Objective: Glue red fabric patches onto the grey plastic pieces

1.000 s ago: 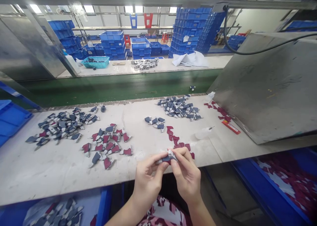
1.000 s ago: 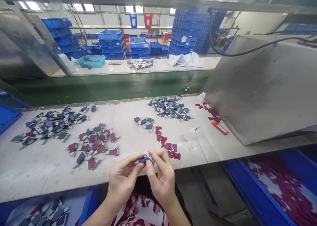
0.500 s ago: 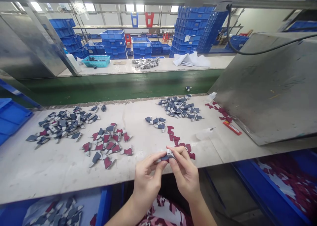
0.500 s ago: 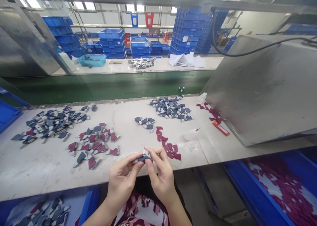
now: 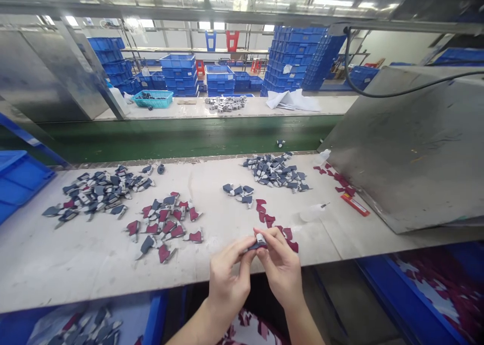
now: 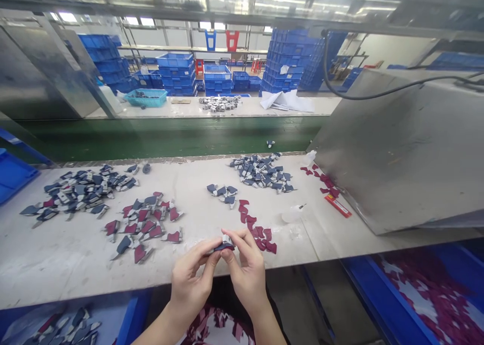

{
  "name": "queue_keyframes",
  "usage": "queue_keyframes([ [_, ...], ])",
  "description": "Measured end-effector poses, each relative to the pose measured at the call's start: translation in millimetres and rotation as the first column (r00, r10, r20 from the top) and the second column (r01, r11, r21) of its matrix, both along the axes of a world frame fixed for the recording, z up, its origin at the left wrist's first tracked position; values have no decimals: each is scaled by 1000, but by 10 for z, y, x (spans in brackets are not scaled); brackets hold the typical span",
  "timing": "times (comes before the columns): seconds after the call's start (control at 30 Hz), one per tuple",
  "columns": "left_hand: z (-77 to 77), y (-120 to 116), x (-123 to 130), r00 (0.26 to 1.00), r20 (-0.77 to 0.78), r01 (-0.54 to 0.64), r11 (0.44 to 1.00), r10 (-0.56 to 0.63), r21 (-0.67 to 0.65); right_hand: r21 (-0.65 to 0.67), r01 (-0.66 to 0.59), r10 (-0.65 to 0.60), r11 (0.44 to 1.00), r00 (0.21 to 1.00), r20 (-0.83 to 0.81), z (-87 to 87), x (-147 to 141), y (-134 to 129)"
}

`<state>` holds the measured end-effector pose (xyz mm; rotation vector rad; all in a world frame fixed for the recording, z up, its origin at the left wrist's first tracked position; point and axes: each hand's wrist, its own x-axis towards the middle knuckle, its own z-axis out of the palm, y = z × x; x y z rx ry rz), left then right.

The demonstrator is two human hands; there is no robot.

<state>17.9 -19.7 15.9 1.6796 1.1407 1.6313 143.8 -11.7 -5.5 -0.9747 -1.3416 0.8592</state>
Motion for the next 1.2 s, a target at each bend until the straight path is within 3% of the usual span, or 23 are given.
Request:
queue_keyframes([
  [0.13, 5, 57, -69, 991, -91, 108, 991, -100, 80, 2, 16, -15, 1000, 992, -127, -10, -41, 25],
  [0.23, -20, 120, -150, 974, -160, 178, 980, -162, 92, -66, 38, -47, 997, 989, -139, -7, -63, 56],
  [0.33, -42, 163, -215, 963, -229, 167, 983, -146, 77, -177, 19, -36, 984, 995, -95, -14, -44, 105],
  [0.4, -33, 171, -243, 963, -229, 145, 989, -143, -9, -180, 27, -32, 983, 999, -28, -13, -6, 131],
  [0.47, -1, 166, -263, 967, -186, 149, 978, -175, -147, -74, 72, -64, 995, 992, 110, 6, 46, 144],
  [0.53, 46, 154, -282, 969, -106, 187, 940, -225, -284, 133, 103, -137, 986, 951, 276, 47, 99, 151],
  [0.6, 97, 141, -304, 962, -13, 247, 891, -273, -381, 335, 77, -212, 939, 898, 385, 98, 143, 160],
  [0.67, 144, 129, -327, 952, 62, 295, 847, -300, -443, 451, 17, -237, 892, 868, 436, 144, 170, 170],
  [0.83, 224, 99, -352, 934, 153, 354, 772, -324, -528, 493, -66, -231, 868, 824, 517, 180, 164, 183],
  [0.97, 244, 91, -300, 915, 279, 402, 724, -293, -560, 554, -16, -332, 832, 786, 522, 155, 111, 182],
  [1.07, 245, 99, -257, 913, 326, 395, 734, -246, -553, 577, 33, -382, 816, 780, 496, 125, 82, 179],
  [1.2, 228, 117, -259, 941, 251, 328, 793, -228, -513, 507, 132, -371, 852, 835, 407, 47, 105, 163],
])
